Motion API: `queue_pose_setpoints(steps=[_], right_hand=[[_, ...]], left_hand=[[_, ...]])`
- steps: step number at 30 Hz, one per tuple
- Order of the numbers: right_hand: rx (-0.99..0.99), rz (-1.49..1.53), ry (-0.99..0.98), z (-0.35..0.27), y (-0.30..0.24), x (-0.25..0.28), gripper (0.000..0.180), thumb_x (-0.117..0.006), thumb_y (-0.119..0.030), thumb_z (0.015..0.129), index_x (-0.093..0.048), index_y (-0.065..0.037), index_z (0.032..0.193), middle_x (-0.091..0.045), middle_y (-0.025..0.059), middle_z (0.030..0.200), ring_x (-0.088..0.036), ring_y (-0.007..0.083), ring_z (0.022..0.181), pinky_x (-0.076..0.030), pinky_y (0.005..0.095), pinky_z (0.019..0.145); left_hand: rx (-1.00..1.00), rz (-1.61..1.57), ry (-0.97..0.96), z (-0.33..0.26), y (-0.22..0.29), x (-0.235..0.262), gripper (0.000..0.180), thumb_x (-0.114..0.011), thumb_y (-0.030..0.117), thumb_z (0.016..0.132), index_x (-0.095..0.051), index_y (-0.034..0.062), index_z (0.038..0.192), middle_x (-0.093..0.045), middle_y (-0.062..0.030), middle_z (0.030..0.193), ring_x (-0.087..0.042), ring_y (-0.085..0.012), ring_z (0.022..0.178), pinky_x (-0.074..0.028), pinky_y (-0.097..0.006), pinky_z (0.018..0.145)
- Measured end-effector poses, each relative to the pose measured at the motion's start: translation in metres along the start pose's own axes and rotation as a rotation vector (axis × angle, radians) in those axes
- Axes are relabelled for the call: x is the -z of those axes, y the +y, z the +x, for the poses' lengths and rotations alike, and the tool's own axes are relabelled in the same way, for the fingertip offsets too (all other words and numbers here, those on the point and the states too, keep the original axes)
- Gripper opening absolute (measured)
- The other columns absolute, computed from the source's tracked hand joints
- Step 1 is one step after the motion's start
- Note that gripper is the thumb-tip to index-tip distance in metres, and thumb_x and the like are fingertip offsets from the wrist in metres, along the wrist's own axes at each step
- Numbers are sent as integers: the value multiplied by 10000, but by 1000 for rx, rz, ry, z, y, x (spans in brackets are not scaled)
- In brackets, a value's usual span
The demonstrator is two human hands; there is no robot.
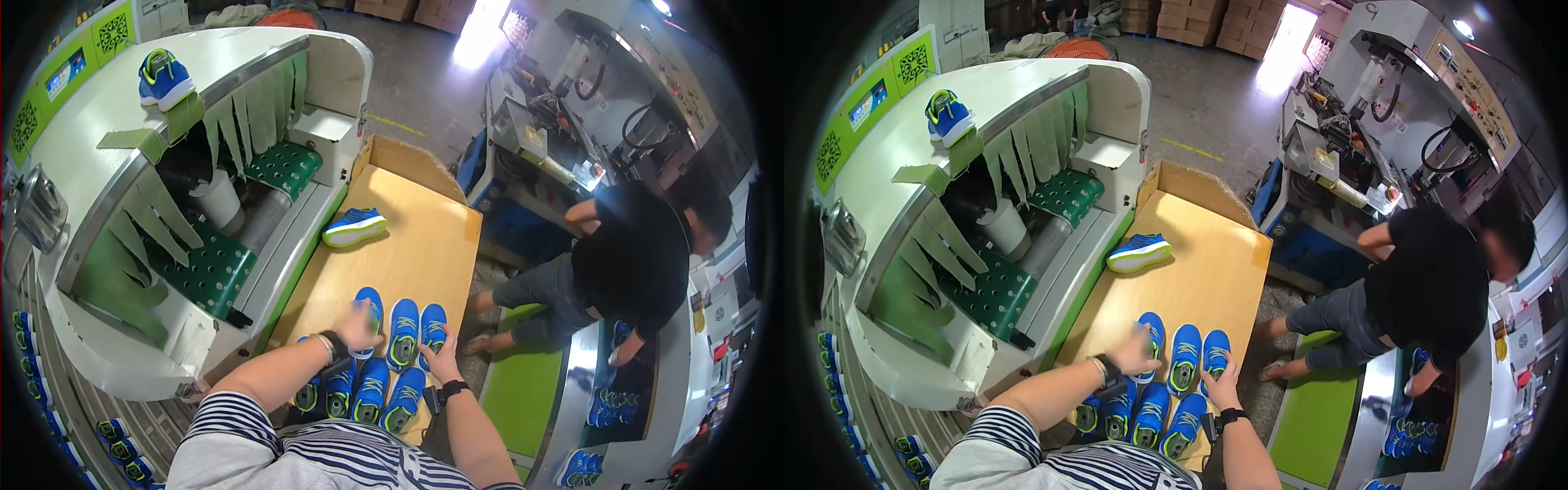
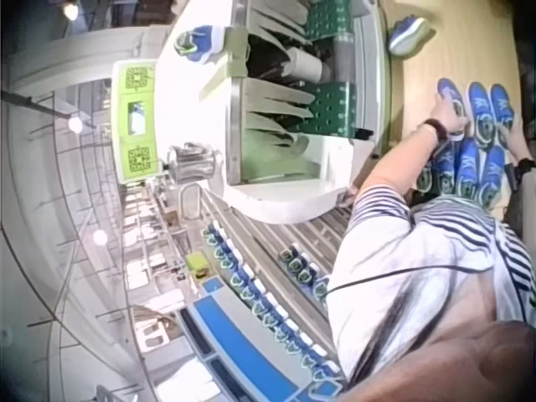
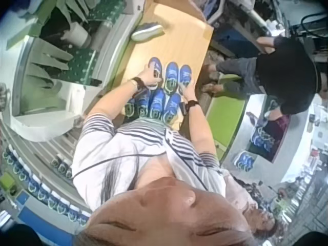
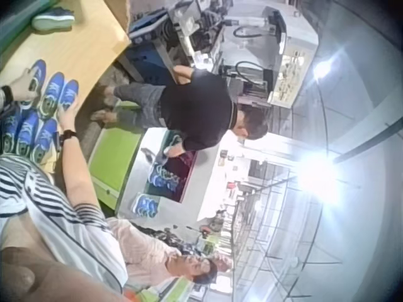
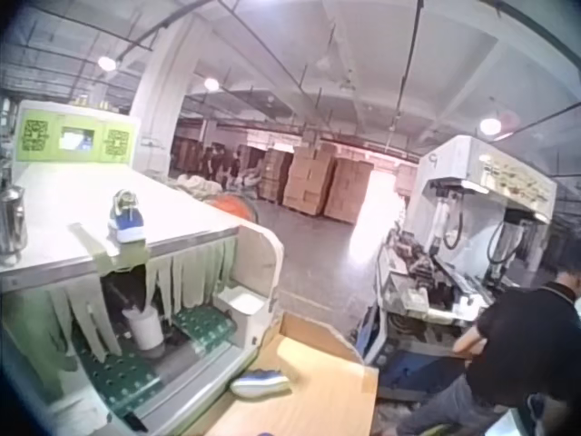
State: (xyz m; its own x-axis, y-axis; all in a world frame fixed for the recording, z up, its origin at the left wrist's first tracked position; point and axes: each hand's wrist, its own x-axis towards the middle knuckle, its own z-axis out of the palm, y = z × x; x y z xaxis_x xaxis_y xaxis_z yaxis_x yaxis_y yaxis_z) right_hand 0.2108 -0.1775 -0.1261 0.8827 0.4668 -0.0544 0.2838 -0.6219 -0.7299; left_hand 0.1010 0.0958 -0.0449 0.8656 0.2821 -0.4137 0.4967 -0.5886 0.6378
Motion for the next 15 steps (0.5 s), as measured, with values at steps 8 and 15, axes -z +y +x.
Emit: queue_pose_setpoints(steps=[8,15], right_hand=[[-47,82,2,-4,-8,2,887,-802,-209,800,-280,-40,1497,-359,255,1452,-334,428,1376,-285,487,1170],[-107,94,-19,-4,-13,5,895,-807,-214,789,-279,-35,1489,-342,243,1442,-329,420,1369,-288,486,1166]], left_hand=[[75,-170,-236,55,6,59,855,-703,547,866,-405,34,1482,-656,-241,1220,-632,-319,1166,-529,-463,936],[74,422,592,169,-45,86,747,-776,307,793,-469,53,1424,-550,-145,1279,-518,-337,1239,-487,-499,939]])
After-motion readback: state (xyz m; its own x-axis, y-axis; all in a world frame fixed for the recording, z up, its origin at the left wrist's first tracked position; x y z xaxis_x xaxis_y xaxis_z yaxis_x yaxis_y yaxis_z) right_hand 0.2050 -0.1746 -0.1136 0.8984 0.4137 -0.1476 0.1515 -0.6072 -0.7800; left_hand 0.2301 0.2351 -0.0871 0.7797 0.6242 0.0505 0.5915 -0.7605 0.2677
